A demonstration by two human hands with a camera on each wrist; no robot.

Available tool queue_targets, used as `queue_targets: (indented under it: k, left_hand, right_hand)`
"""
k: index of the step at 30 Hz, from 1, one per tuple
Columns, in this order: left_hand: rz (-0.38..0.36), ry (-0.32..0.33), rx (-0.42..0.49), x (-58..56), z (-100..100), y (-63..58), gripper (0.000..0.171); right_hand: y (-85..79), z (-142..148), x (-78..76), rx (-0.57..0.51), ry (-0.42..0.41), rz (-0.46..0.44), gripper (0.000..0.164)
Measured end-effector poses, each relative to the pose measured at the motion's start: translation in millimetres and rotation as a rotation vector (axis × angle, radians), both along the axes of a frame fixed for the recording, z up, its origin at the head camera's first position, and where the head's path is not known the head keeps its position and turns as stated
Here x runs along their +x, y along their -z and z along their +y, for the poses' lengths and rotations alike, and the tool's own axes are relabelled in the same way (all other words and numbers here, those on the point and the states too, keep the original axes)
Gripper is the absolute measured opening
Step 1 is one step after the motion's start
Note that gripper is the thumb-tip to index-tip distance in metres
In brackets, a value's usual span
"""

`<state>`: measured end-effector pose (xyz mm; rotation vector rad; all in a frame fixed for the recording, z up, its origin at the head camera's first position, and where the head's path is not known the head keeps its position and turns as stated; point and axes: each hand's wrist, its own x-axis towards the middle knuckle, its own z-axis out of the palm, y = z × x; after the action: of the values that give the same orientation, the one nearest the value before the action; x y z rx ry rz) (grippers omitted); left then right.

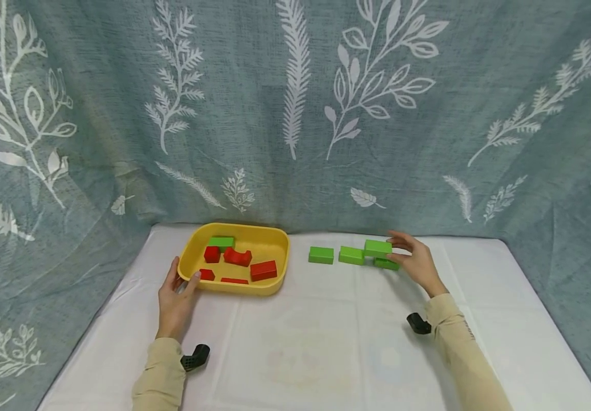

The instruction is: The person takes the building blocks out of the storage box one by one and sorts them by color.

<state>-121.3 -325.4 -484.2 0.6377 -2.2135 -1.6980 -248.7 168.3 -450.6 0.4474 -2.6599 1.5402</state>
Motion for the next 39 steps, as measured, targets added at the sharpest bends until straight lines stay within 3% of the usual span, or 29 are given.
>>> queue_targets:
  k: [6, 14, 20, 24, 27, 32, 39]
  left_hand:
    - [0.002, 0.014, 0.001, 0.5, -1, 0.9, 0.076]
    - [-0.028, 0.007, -0.004, 2.9, -2, -0.4, 0.076]
    - [-0.02, 0.0, -0.006, 2.6, -2, -0.9, 0.076]
    - [-0.021, 0.003, 0.003, 0.8, 0, 0.2, 0.076]
    - [-0.021, 0.008, 0.006, 1.3, -1, 1.1, 0.076]
    - [-0.006, 0.004, 0.015, -0.3, -2, 0.2, 0.076]
    - [0.015, 0.004, 0.025, 0.2, -2, 0.6, 0.075]
  right_hand:
    - [4.9, 42, 8.4, 0.027, 0.064, -0.046, 0.059]
    - [17.7, 89, 16.0, 0.112, 0.124, -0.011, 0.058]
    - [28.3, 103, 11.4, 0.11, 0.087, -0.058, 0.057]
    - [26.9, 106, 12.6, 0.119, 0.097, -0.098, 0.059]
    - [21.4, 100, 15.6, 0.17, 0.115, -0.074, 0.059]
    - [7.0, 76, 13.0, 0.215, 0.142, 0.048, 0.053]
    - [-9.0, 8, -2.9, 0.191, 0.051, 0.108, 0.046]
